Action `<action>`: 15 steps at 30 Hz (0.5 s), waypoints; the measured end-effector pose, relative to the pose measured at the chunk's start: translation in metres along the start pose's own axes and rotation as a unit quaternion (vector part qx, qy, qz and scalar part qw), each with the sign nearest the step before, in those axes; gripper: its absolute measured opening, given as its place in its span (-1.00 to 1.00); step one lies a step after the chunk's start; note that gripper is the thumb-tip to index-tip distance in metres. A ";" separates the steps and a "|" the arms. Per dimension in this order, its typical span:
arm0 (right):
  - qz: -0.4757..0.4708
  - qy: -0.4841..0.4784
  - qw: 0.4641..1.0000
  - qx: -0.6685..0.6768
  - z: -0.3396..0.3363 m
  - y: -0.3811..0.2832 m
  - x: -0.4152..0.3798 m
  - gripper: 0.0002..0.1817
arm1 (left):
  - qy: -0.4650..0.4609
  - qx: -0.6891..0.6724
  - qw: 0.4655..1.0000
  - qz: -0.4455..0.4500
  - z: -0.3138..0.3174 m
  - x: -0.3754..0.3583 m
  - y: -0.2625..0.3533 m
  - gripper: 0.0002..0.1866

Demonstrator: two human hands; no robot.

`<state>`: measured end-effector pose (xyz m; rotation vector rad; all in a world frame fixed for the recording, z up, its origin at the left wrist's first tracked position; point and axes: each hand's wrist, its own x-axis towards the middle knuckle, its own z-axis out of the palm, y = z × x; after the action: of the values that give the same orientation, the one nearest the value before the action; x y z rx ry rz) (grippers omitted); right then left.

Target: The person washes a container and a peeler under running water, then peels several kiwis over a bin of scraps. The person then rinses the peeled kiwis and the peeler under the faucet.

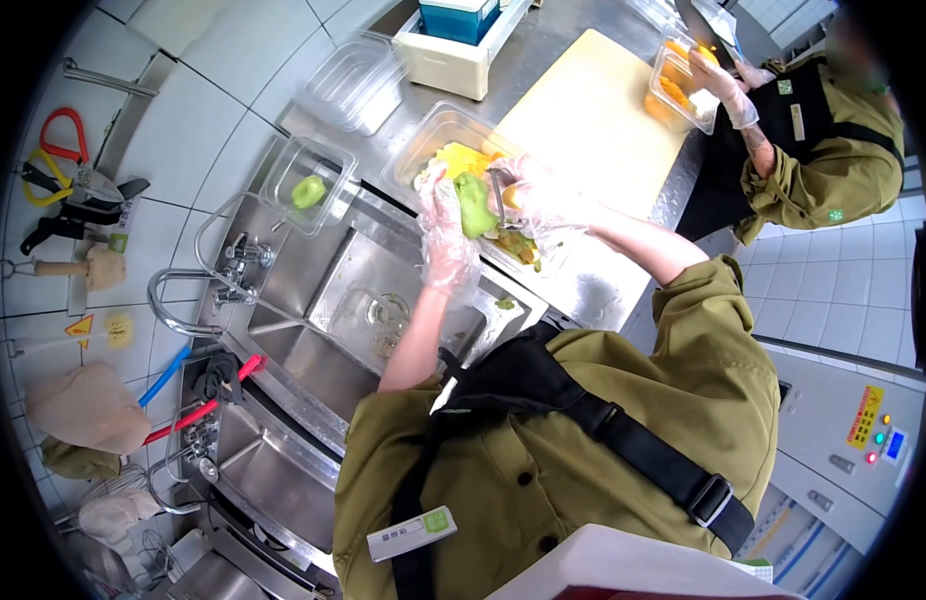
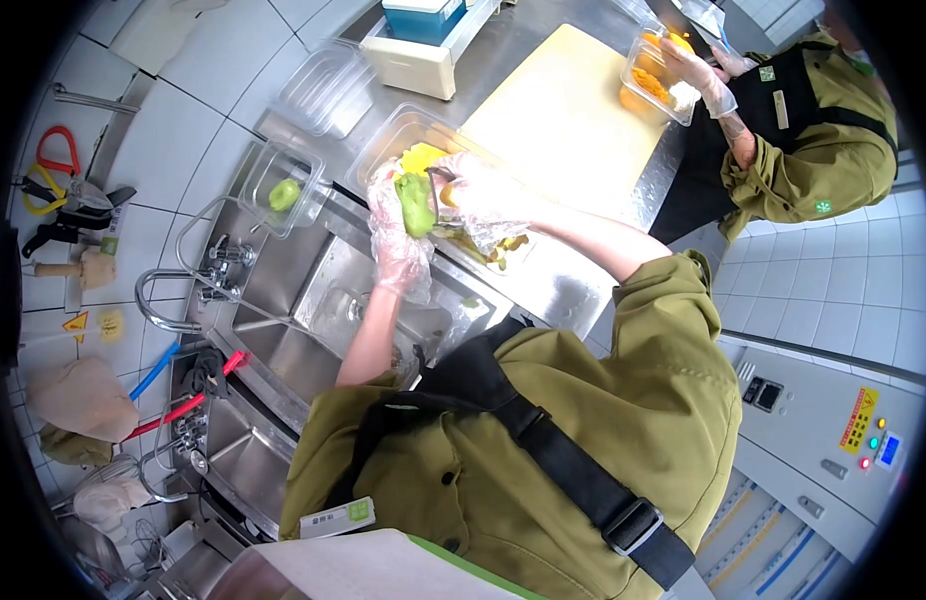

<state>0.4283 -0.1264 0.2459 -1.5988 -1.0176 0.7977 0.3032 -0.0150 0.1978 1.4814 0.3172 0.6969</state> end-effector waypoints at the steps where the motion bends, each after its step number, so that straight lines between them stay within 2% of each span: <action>1: 0.012 -0.011 1.000 0.019 -0.004 -0.007 -0.001 -0.66 | -0.032 -0.107 0.986 -0.124 -0.003 0.000 0.002 -0.58; 2: 0.023 -0.023 0.999 0.036 -0.005 -0.017 -0.002 -0.70 | -0.037 -0.203 0.946 -0.252 -0.005 0.002 0.014 -0.53; 5: -0.040 -0.004 0.969 -0.245 0.007 -0.027 -0.007 -0.77 | 0.007 -0.296 0.912 -0.284 0.007 0.007 0.008 -0.49; 6: -0.069 -0.009 0.975 -0.210 0.011 -0.037 -0.010 -0.74 | 0.001 -0.245 0.957 -0.158 0.009 0.001 -0.006 -0.49; 9: 0.029 -0.010 0.996 -0.085 0.009 -0.025 -0.009 -0.73 | 0.023 -0.329 0.911 -0.247 0.007 -0.002 0.004 -0.48; 10: 0.035 -0.038 0.998 -0.041 0.005 -0.019 -0.008 -0.70 | 0.017 -0.367 0.895 -0.253 0.006 0.001 -0.001 -0.52; 13: -0.014 -0.004 0.996 0.087 0.005 -0.002 -0.013 -0.66 | -0.016 -0.509 0.800 -0.316 0.007 0.002 0.026 -0.57; 14: 0.009 -0.009 0.996 0.088 0.004 -0.010 -0.015 -0.65 | -0.005 -0.491 0.799 -0.346 0.005 0.002 0.028 -0.58; 15: 0.033 -0.014 0.995 0.089 0.001 -0.025 -0.019 -0.64 | -0.026 -0.500 0.797 -0.338 0.003 0.002 0.027 -0.58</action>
<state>0.4137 -0.1406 0.2702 -1.4783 -0.8916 0.9323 0.3010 -0.0177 0.2245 0.3008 0.3275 0.1460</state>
